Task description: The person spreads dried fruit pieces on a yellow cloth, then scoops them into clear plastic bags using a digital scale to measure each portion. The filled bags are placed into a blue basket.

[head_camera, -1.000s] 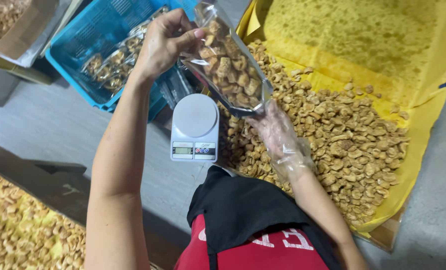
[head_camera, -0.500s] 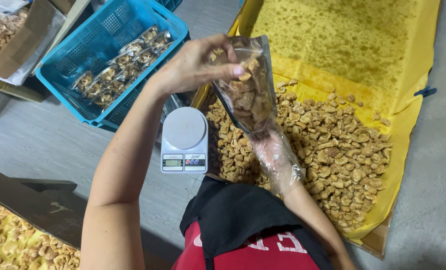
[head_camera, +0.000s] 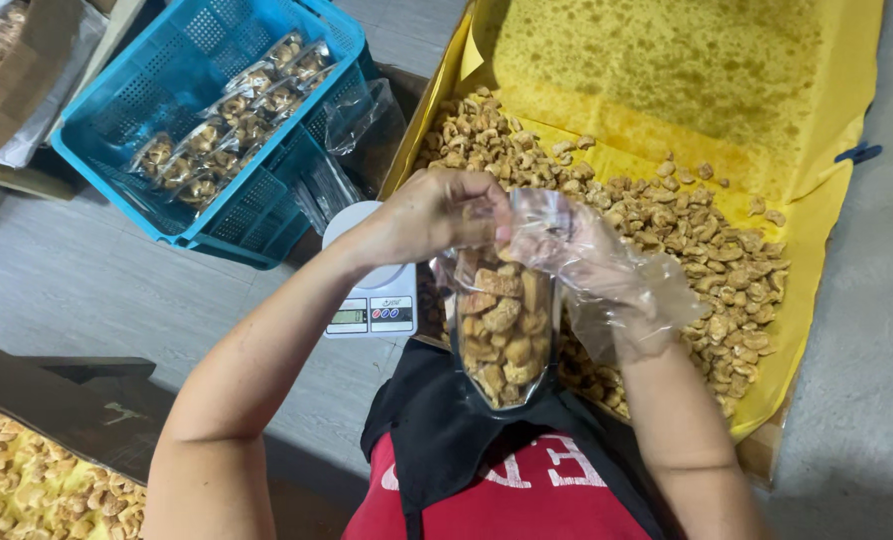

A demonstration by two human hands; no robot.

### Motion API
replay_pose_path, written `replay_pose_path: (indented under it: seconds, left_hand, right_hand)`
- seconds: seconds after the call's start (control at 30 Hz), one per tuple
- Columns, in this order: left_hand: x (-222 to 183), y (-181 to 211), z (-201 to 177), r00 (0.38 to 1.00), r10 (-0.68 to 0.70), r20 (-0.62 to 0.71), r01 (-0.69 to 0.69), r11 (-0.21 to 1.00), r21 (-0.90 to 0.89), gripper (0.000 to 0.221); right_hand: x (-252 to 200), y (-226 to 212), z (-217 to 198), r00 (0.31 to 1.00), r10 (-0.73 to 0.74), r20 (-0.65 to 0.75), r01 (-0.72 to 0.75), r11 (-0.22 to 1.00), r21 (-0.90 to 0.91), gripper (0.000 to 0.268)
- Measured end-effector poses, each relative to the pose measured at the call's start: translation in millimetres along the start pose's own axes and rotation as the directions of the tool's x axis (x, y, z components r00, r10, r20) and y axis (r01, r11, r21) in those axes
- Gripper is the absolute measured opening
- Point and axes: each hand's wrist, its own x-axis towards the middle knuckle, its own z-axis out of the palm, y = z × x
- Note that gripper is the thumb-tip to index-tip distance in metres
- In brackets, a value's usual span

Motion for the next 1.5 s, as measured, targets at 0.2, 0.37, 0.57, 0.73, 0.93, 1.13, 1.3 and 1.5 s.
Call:
replay_pose_path:
  seconds: [0.2,0.37,0.57,0.73,0.93,1.13,1.3,1.5]
  left_hand:
    - [-19,-16,-7,0.996,0.067,0.053,-0.066,0.998,-0.020,0.031]
    - [-27,-21,-5,0.998,-0.031,0.056,0.034,0.998,-0.053,0.034]
    - [-28,-17,5,1.000,0.013,-0.005,-0.012,0.986,0.169,0.032]
    - [-25,-14,29,0.984,0.056,-0.169,-0.003,0.954,0.298,0.016]
    - [-16,-21,27,0.935,0.295,-0.196,-0.247,0.940,0.234,0.020]
    - [1,-17,14,0.994,0.087,-0.072,-0.040,0.866,0.498,0.019]
    - [30,-13,10,0.997,-0.039,0.066,0.005,0.890,0.456,0.018]
    - [33,-11,11,0.967,-0.219,0.127,0.105,0.805,0.584,0.031]
  right_hand:
    - [-5,1,14,0.999,0.034,-0.007,-0.034,0.999,0.018,0.067]
    - [-8,-2,18,1.000,0.000,-0.029,-0.001,0.999,-0.033,0.063]
    - [-11,-6,28,0.944,-0.235,0.231,0.162,0.941,0.298,0.048]
    - [-6,-15,25,0.993,0.057,-0.105,-0.064,0.996,-0.063,0.032]
    - [-13,-18,4,0.984,0.073,-0.160,-0.106,0.972,-0.208,0.027]
    - [8,10,-16,0.992,-0.044,-0.121,-0.028,0.842,-0.538,0.017]
    - [17,33,-14,0.975,-0.056,-0.213,-0.109,0.720,-0.685,0.022]
    - [11,35,-9,0.979,-0.117,-0.169,-0.026,0.745,-0.666,0.019]
